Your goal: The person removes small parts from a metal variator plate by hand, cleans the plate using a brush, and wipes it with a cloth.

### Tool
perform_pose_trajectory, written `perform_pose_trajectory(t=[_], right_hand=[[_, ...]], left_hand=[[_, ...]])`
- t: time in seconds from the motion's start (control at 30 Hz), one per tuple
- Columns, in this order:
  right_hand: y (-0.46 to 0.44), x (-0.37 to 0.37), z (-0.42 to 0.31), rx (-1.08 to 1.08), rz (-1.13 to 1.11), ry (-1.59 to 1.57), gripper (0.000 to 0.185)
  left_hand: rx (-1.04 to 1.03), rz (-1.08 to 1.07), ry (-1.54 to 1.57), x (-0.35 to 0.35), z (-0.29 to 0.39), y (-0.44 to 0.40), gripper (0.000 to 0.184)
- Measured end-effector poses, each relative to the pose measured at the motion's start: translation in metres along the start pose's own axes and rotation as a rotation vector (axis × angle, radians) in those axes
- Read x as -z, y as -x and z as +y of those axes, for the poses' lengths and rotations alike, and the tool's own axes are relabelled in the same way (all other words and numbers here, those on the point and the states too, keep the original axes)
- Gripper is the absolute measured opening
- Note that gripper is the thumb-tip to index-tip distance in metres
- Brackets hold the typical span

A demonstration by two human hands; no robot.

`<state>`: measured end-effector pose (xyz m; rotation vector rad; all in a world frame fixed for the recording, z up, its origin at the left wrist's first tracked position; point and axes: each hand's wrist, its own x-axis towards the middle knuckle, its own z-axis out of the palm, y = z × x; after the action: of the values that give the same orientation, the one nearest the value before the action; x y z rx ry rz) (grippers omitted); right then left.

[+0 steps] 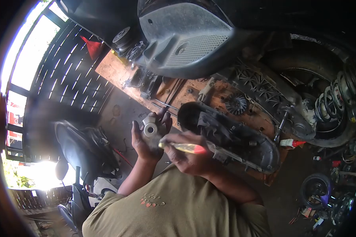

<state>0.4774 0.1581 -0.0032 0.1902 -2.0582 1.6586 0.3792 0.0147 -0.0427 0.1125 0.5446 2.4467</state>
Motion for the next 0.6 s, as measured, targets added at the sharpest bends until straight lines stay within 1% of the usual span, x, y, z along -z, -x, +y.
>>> perform_pose_trajectory(t=[0.03, 0.1, 0.13, 0.17, 0.2, 0.27, 0.3, 0.33, 0.37, 0.43, 0.47, 0.5, 0.53, 0.57, 0.6], right_hand=[[0.0, -0.001, 0.007, 0.049, -0.06, 0.069, 0.014], [0.004, -0.002, 0.023, -0.018, 0.156, 0.144, 0.014], [0.002, 0.009, 0.027, -0.059, 0.165, 0.254, 0.015], [-0.003, 0.021, 0.027, 0.043, 0.174, 0.353, 0.016], [-0.002, 0.018, 0.027, -0.093, 0.222, 0.097, 0.017], [-0.001, 0.023, 0.014, -0.04, 0.088, -0.061, 0.018], [-0.001, 0.021, 0.005, -0.007, 0.004, -0.096, 0.019], [0.002, 0.015, 0.011, -0.003, -0.047, -0.188, 0.02], [0.001, 0.01, 0.01, -0.081, -0.084, -0.243, 0.021], [0.007, 0.007, 0.03, -0.197, 0.086, -0.266, 0.02], [0.008, 0.011, 0.042, -0.183, 0.19, -0.058, 0.019], [0.003, 0.014, 0.037, -0.237, 0.297, -0.076, 0.019], [0.002, 0.02, 0.032, -0.332, 0.336, -0.138, 0.018], [0.002, 0.023, 0.024, -0.317, 0.315, -0.193, 0.019], [0.003, 0.026, 0.019, -0.303, 0.294, -0.246, 0.019]], left_hand=[[0.01, 0.016, 0.053, -0.003, 0.0, 0.0, 0.065], [0.025, 0.02, 0.048, 0.001, 0.005, -0.001, 0.065], [0.039, 0.028, 0.046, 0.001, 0.006, -0.001, 0.065], [0.042, 0.125, 0.026, -0.001, 0.006, 0.001, 0.061], [0.042, 0.128, 0.024, -0.004, 0.006, 0.001, 0.061], [0.06, 0.17, -0.095, -0.007, 0.005, 0.002, 0.062], [0.107, 0.06, 0.015, -0.005, 0.004, 0.001, 0.064], [0.121, 0.067, 0.025, -0.006, 0.002, 0.001, 0.064], [0.133, 0.074, 0.034, -0.009, 0.0, 0.001, 0.064], [0.163, 0.051, 0.084, -0.005, 0.001, 0.001, 0.064], [0.144, 0.06, 0.06, 0.0, 0.0, 0.001, 0.064], [0.125, 0.068, 0.036, 0.002, 0.0, 0.0, 0.065], [0.138, 0.051, 0.017, -0.003, -0.001, -0.001, 0.065], [0.142, 0.05, 0.016, -0.001, 0.0, 0.0, 0.065], [0.159, 0.128, -0.003, 0.003, 0.0, 0.002, 0.065]])
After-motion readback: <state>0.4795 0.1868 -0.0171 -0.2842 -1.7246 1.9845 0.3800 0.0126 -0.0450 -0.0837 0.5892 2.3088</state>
